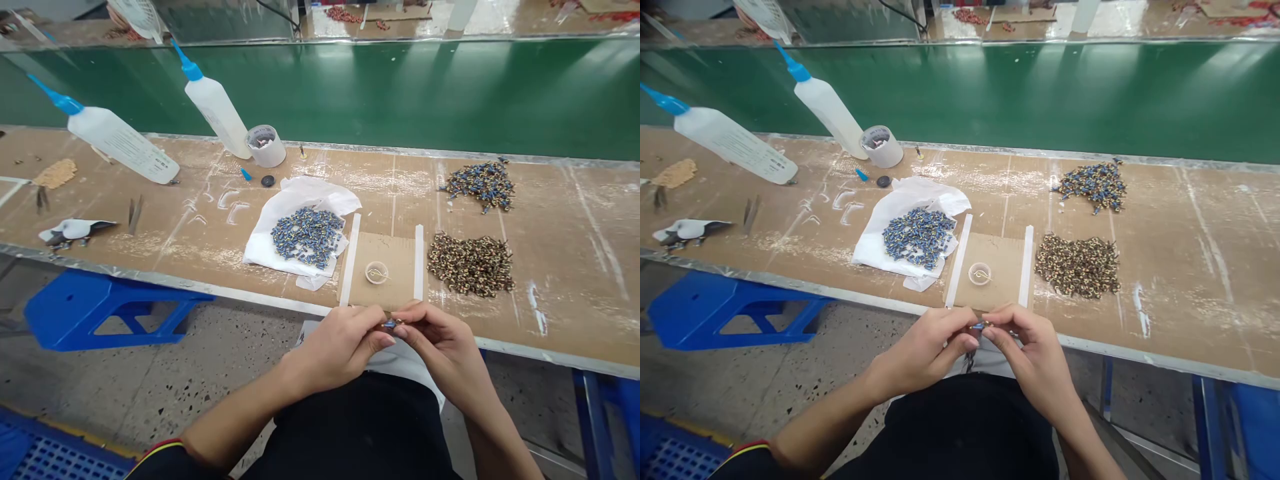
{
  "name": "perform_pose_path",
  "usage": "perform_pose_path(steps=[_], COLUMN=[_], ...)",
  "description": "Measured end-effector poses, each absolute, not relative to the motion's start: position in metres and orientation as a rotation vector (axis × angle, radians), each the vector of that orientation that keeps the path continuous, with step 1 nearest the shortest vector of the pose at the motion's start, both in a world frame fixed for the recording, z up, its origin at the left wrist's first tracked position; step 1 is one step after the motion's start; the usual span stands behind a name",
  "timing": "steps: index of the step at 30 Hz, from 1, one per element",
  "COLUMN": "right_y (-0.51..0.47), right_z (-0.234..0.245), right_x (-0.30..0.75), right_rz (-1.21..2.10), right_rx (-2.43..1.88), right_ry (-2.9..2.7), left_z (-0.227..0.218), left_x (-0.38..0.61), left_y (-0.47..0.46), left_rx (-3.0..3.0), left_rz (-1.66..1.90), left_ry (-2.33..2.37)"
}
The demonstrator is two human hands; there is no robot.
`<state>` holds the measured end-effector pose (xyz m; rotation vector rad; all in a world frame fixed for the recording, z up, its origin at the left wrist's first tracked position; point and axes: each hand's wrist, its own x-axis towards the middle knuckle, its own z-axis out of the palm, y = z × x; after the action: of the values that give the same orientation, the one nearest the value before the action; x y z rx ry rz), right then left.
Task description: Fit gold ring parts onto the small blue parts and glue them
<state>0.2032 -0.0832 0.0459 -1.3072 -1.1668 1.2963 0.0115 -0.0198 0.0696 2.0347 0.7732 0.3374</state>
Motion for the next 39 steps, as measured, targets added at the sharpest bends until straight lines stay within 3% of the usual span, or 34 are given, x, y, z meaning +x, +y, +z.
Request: perform_pose_path(steps=[7,27,29,34,39], right_y=[-0.085,-0.081,-0.08,-0.053,0.032], right_z=[0.045,0.053,0.052,0.043,0.03], right_x=[0.196,0.19,0.201,0.279,0.367], right_rz=[1.375,1.216,1.141,0.69,0.355], right_rx=[-1.327,-1.39,-1.464,-1.756,-1.993], right_ry=[-0.969,-1.246,-1.279,-1.226,-1.17], left_z=[0.068,0.07,0.07,0.049,0.028], left_x=[0.009,0.005,-0.005,-0.041,-0.053], left_y=[-0.018,-0.003,0.008,0.046,0.063], left_rx=[2.198,2.118,2.095,2.102,2.179], left_rz=[0.376,0.348,0.35,0.577,0.454], left_ry=[0.795,0.72,0.818,1.565,1.697])
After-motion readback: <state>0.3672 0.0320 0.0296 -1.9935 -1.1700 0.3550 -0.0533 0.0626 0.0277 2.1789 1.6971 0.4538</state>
